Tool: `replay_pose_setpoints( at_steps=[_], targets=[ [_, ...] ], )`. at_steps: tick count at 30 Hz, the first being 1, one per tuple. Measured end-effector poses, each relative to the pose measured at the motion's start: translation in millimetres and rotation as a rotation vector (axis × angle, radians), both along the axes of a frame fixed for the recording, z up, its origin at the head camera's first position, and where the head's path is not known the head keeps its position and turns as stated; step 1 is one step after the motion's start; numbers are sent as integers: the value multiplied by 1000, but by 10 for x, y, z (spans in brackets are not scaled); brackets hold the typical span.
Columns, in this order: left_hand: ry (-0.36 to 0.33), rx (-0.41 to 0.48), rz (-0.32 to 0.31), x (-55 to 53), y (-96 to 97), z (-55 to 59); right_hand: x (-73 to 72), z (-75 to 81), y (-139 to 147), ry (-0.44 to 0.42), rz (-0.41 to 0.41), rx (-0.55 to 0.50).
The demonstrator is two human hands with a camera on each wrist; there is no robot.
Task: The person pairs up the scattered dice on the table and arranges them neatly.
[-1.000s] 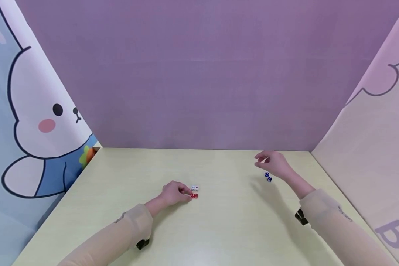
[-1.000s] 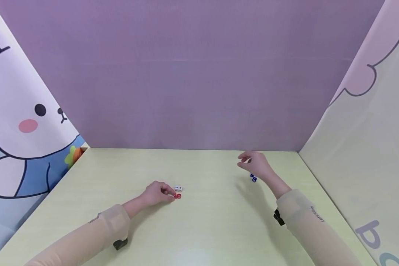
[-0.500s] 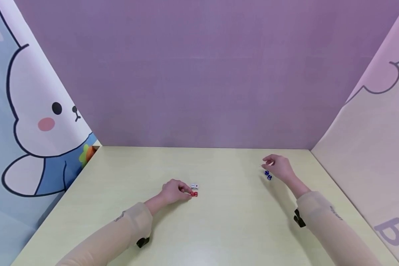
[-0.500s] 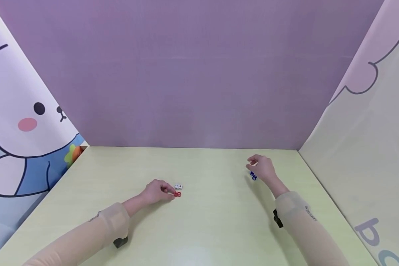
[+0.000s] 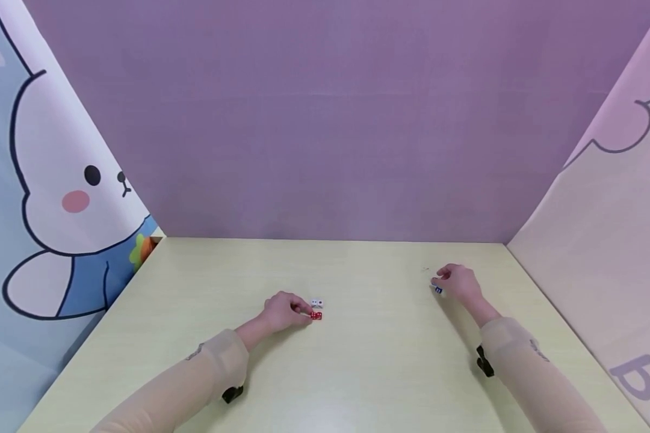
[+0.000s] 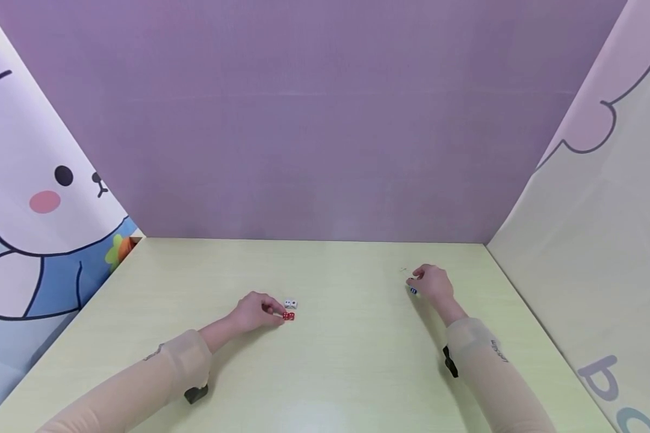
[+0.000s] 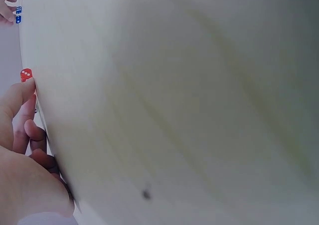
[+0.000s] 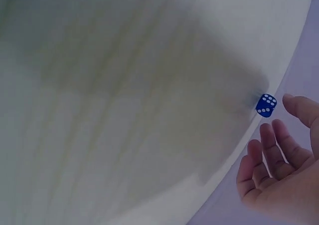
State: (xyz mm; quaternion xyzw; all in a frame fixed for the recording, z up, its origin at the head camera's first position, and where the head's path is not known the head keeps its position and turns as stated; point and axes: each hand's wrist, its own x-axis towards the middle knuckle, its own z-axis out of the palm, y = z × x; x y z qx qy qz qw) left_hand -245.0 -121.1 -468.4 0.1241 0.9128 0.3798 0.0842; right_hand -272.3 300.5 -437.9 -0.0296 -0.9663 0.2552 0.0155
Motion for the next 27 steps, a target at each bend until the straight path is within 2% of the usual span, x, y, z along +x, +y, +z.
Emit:
replay_pose_setpoints(
  at_steps=[5, 12, 17, 27],
  targets=[
    [1, 1, 3, -5, 13, -4, 26, 7, -2, -77, -51, 34],
    [-4, 8, 5, -2, 13, 1, 16, 0, -27, -76, -47, 45],
    [-4, 3, 4, -4, 13, 6, -36, -46, -66, -53, -17, 38],
    [-12, 0, 1, -6, 2, 8, -111, -84, -209, 20, 95, 41]
  ],
)
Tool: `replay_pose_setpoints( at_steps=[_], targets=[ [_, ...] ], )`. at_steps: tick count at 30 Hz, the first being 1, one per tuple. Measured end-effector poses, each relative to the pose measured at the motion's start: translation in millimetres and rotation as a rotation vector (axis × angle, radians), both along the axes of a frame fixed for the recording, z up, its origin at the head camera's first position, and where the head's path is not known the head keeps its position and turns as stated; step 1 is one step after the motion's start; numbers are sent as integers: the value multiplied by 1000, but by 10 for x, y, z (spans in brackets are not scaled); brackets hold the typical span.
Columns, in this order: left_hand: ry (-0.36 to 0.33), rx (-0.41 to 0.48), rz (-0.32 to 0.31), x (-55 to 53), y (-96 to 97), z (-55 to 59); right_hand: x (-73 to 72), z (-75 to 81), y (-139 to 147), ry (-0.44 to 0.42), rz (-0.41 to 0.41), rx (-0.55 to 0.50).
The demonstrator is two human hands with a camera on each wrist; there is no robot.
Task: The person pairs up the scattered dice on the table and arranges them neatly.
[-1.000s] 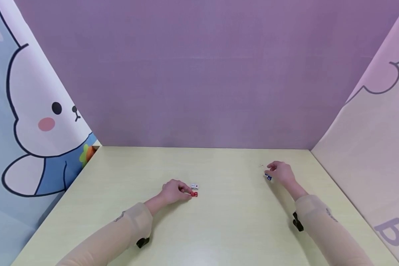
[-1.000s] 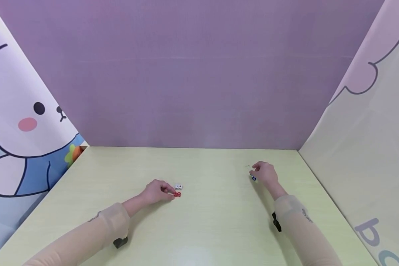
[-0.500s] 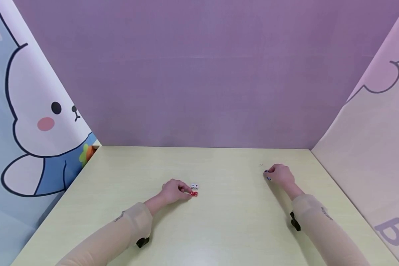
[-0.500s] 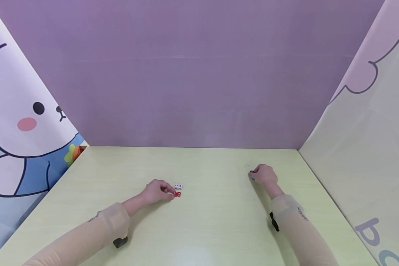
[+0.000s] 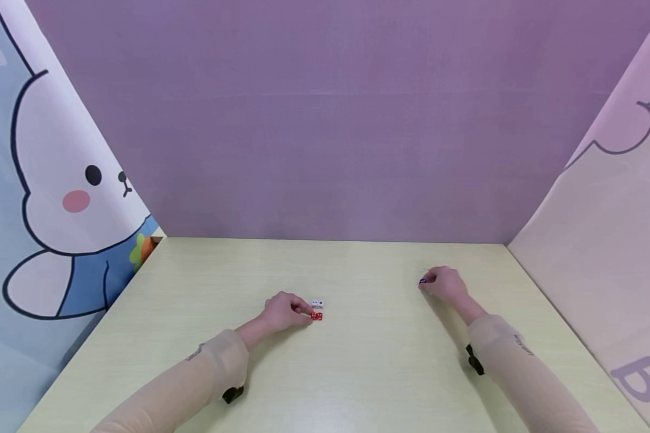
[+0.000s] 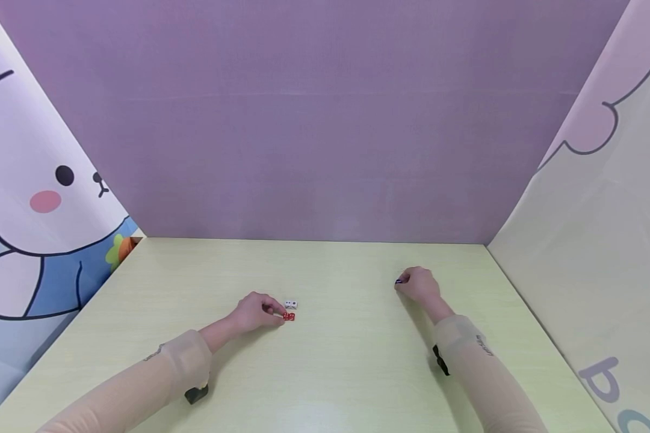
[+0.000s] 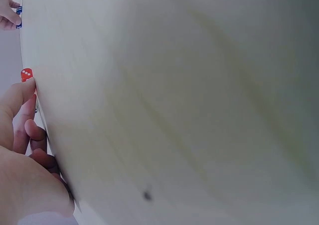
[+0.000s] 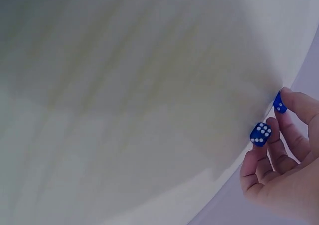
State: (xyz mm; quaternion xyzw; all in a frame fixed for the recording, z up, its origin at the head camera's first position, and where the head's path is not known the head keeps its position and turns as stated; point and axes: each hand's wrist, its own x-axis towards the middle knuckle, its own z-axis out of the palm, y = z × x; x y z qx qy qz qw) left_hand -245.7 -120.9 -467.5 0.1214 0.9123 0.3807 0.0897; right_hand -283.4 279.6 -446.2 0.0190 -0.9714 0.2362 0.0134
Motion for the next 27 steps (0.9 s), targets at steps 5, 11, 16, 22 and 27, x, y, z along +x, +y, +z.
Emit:
replay_pose_setpoints(
  at_steps=[5, 11, 16, 22, 27],
  targets=[
    [-1, 6, 3, 4, 3, 3, -5, 5, -80, 25, 47, 27],
    [-3, 7, 4, 11, 4, 10, 2, -2, -153, 101, 119, 92],
    [-2, 3, 4, 16, 9, 19, 20, -4, -217, 133, 147, 114],
    [-7, 2, -1, 19, 11, 26, 59, -10, -317, 144, 208, 75],
    [-6, 4, -2, 19, 9, 22, 120, -24, -417, 138, 261, 45]
  ],
)
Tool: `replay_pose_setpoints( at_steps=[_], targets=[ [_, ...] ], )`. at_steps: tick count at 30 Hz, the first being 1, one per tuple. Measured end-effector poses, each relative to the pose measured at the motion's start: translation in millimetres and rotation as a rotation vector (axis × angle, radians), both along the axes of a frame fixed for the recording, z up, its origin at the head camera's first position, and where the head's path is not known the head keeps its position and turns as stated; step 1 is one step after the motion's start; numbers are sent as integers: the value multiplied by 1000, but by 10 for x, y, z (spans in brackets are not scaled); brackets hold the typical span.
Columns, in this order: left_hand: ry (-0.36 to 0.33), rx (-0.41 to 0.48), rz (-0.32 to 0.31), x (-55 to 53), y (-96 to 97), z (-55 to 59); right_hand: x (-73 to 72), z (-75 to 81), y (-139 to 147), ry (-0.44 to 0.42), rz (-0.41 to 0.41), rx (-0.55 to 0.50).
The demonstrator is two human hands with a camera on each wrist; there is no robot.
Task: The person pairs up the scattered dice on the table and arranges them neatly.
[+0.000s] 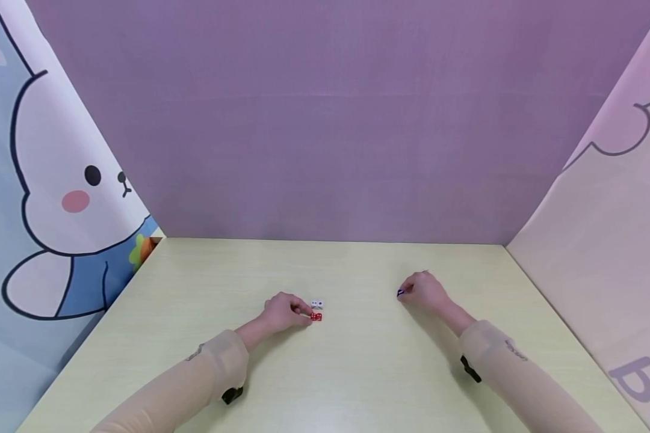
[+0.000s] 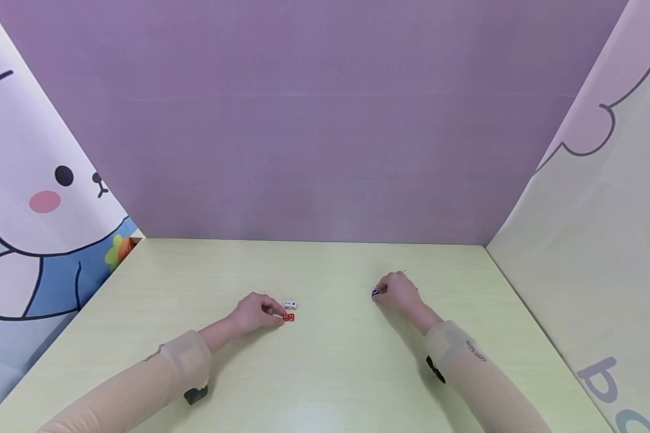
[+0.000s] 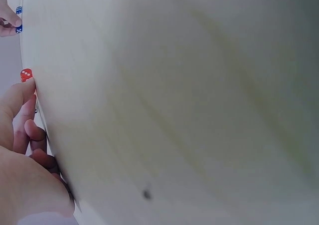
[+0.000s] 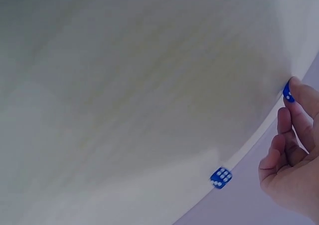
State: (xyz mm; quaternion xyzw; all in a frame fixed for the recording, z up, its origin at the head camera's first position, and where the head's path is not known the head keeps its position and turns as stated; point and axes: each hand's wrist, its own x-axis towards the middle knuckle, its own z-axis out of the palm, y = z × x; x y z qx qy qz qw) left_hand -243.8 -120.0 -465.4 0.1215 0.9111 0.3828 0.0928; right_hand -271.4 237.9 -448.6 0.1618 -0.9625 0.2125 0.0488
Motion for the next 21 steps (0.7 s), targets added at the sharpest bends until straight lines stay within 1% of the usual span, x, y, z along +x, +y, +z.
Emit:
replay_pose_setpoints(
  at_steps=[9, 16, 21],
  targets=[
    [6, 0, -4, -5, 0, -24, 163, -2, -208, -91, 22, -47],
    [0, -2, 9, -6, -4, -41, 284, -28, -330, -92, 98, -101],
    [17, 1, 9, 14, 2, -28, 362, -44, -401, -112, 119, -134]
  ],
)
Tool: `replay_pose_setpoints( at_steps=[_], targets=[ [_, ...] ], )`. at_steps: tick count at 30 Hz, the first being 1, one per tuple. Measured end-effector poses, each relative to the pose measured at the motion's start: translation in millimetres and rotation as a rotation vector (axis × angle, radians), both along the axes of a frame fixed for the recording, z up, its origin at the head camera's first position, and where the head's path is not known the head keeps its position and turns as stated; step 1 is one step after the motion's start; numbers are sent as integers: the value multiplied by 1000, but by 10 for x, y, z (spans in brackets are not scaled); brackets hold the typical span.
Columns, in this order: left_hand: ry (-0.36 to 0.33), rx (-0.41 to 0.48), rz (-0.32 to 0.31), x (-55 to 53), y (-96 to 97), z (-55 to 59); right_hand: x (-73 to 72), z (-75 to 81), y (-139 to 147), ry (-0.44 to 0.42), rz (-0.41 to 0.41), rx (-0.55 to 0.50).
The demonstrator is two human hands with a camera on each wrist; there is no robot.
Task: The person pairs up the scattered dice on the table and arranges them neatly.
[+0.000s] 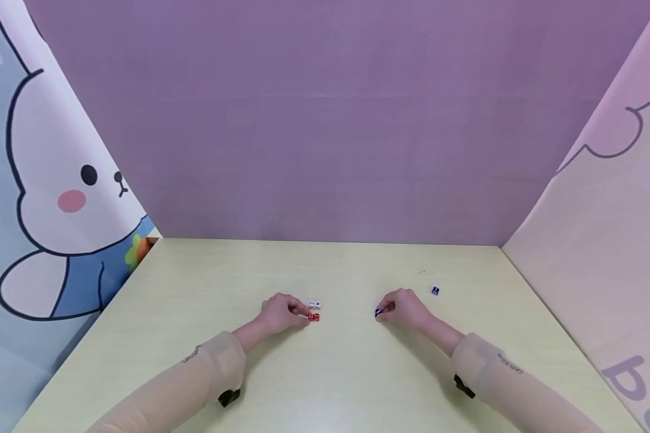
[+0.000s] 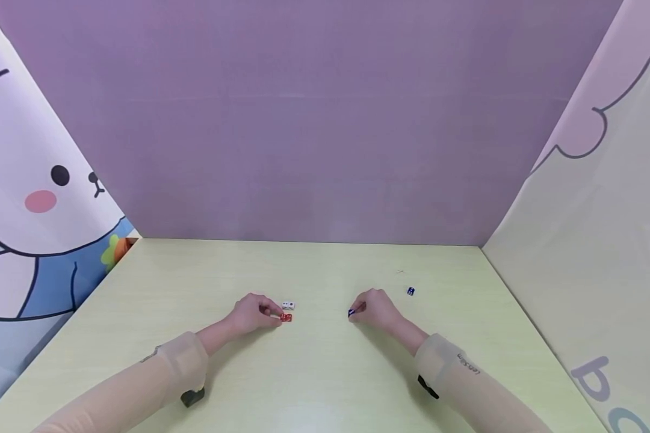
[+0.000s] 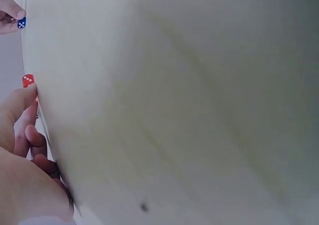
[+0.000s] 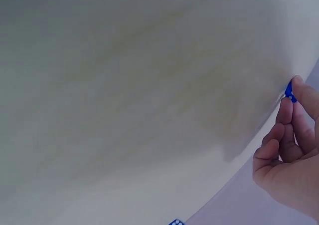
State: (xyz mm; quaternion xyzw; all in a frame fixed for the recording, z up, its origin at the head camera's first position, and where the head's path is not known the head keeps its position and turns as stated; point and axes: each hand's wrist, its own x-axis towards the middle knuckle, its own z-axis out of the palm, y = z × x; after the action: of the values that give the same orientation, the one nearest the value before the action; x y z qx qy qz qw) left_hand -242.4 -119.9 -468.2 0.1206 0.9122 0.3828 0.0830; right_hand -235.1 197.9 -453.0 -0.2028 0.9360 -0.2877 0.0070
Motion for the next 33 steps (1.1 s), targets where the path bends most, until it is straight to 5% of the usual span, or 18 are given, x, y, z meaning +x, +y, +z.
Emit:
replay_pose_setpoints(
  at_steps=[19, 33],
  targets=[
    [-33, 84, 47, 119, -90, 117, 289, 73, -422, -64, 102, -83],
    [-30, 149, -109, 299, -106, 69, 347, 65, -790, -80, 128, -54]
  ],
)
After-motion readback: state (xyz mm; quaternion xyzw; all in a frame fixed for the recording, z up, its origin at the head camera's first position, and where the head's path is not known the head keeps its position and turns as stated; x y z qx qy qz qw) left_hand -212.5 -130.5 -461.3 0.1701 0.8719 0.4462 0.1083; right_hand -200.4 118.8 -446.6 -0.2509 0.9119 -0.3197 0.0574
